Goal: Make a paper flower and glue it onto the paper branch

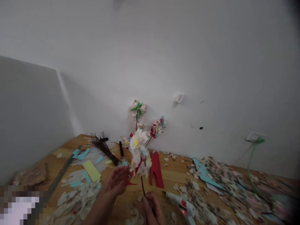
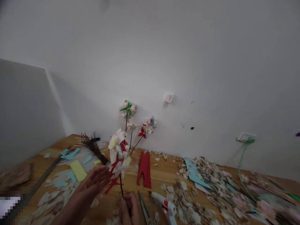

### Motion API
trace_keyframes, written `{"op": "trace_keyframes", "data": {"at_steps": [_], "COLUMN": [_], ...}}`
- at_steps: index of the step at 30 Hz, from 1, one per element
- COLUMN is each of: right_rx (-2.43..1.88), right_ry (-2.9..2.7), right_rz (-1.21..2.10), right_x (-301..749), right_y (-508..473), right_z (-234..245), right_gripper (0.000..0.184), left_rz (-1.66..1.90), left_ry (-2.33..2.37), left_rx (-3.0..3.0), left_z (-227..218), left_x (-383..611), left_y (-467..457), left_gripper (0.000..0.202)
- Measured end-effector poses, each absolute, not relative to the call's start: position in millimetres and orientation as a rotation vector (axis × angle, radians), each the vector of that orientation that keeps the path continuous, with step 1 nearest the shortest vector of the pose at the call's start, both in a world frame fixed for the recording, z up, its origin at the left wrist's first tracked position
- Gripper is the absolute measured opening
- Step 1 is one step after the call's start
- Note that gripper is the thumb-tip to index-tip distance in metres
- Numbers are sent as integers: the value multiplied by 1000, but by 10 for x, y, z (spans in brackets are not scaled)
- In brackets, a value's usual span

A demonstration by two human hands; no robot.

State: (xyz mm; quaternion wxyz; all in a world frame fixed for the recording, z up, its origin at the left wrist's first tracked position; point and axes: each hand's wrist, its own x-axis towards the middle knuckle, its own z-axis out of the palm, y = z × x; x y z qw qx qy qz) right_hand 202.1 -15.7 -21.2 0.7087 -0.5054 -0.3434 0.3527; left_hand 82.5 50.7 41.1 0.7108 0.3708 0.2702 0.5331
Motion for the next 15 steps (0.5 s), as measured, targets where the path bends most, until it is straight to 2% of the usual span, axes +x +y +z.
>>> {"op": "trace_keyframes", "data": {"at_steps": [5,15], "right_rx": [-1155,-1207], "right_ry": [-824,-914], "right_rz": [752,769], "right_x": [2084,2170], "right_y": [-159,-218], "right_z": [-262,-283], "right_gripper": [38,33], "left_rz": [1315,1175], "left_ry": [507,453], "left_rx": [914,1094], "left_z": [578,466], "left_x": [730,742], "left_y": [330,207], "left_gripper": [44,64]}}
